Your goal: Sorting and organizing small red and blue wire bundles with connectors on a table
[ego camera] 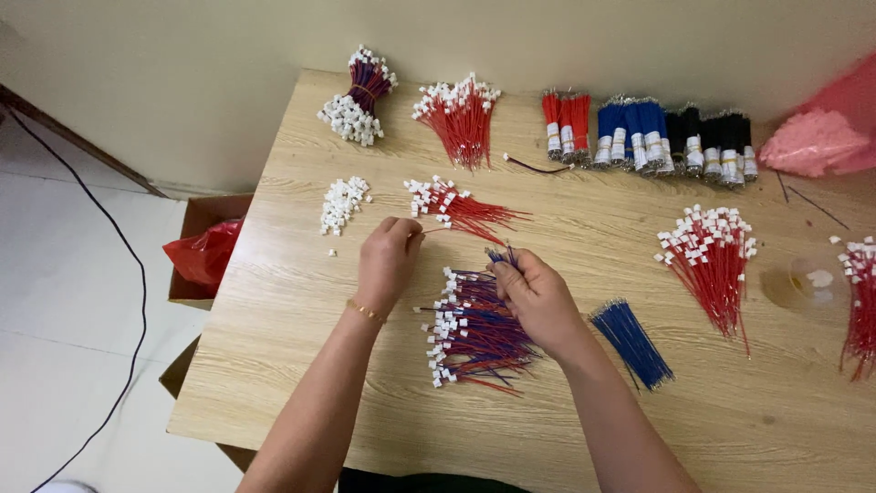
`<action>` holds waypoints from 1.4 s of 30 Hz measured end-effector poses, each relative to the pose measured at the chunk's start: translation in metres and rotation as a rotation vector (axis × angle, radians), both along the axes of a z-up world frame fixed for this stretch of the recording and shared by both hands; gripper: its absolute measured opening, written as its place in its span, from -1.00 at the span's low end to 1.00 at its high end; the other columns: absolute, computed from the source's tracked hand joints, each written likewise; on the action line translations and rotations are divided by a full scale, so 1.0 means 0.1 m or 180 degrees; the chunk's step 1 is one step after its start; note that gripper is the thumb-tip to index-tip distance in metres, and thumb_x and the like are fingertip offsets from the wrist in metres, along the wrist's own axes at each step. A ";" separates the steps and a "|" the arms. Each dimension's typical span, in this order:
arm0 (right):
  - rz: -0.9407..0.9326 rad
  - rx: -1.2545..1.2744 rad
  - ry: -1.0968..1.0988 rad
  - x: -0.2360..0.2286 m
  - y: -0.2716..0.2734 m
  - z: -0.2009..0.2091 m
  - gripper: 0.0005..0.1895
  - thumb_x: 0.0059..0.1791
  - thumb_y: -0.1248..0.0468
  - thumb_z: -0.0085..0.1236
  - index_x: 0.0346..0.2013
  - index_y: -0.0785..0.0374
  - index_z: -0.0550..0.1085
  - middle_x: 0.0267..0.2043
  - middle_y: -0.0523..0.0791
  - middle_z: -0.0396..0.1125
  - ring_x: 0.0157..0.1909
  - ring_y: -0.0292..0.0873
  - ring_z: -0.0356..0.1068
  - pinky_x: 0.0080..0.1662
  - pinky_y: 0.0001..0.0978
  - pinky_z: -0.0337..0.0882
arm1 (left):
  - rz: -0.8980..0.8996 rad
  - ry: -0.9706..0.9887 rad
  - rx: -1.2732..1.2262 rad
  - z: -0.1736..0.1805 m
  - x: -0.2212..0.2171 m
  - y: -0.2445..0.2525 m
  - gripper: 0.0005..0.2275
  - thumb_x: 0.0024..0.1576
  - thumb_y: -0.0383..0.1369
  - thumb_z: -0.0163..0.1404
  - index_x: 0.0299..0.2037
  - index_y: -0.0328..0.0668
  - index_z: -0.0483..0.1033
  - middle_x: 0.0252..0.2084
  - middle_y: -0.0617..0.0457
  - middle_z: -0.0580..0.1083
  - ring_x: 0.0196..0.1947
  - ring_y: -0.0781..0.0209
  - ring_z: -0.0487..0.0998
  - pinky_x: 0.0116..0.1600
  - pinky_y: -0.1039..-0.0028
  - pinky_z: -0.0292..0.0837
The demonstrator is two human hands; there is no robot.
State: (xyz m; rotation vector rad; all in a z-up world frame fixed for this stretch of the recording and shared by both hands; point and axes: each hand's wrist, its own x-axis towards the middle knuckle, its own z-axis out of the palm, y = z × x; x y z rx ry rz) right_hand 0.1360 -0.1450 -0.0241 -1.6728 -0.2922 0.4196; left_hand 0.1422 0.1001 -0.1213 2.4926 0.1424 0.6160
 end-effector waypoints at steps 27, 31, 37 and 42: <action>-0.0074 -0.1037 -0.0790 -0.48 0.06 0.79 -0.87 -0.03 0.22 0.12 -0.26 0.19 0.52 -0.43 -0.05 0.47 -0.29 -0.21 0.40 -0.16 -0.28 0.42 | -0.0736 0.0314 -0.4320 0.88 -0.85 -0.81 -0.87 0.14 -0.50 0.04 -0.16 -0.43 0.55 -0.34 -0.11 0.53 -0.31 0.24 0.54 -0.13 0.38 0.57; -0.0065 -0.1432 -0.1144 -0.49 0.08 0.86 -0.82 -0.01 0.16 0.07 -0.23 0.18 0.51 -0.40 0.01 0.45 -0.24 0.03 0.47 -0.17 -0.18 0.44 | -0.0740 0.0357 -0.4581 0.87 -0.85 -0.79 -0.85 0.16 -0.54 -0.03 -0.11 -0.43 0.51 -0.27 -0.11 0.52 -0.26 0.19 0.57 -0.10 0.36 0.58; 0.0083 -0.1563 -0.1123 -0.45 0.06 0.74 -0.80 -0.02 0.14 0.06 -0.25 0.19 0.49 -0.40 0.10 0.40 -0.22 0.14 0.44 -0.19 -0.08 0.41 | -0.0777 0.0443 -0.5747 0.83 -0.87 -0.80 -0.82 0.16 -0.54 -0.04 -0.06 -0.40 0.45 -0.21 -0.10 0.49 -0.25 0.19 0.59 -0.12 0.50 0.62; 0.0035 -0.1685 -0.1149 -0.46 0.06 0.74 -0.81 -0.04 0.10 0.08 -0.28 0.12 0.51 -0.43 0.02 0.41 -0.26 0.06 0.45 -0.22 -0.16 0.42 | -0.0892 0.0504 -0.5985 0.81 -0.88 -0.81 -0.81 0.16 -0.54 -0.04 -0.04 -0.38 0.45 -0.18 -0.12 0.50 -0.23 0.18 0.60 -0.11 0.46 0.62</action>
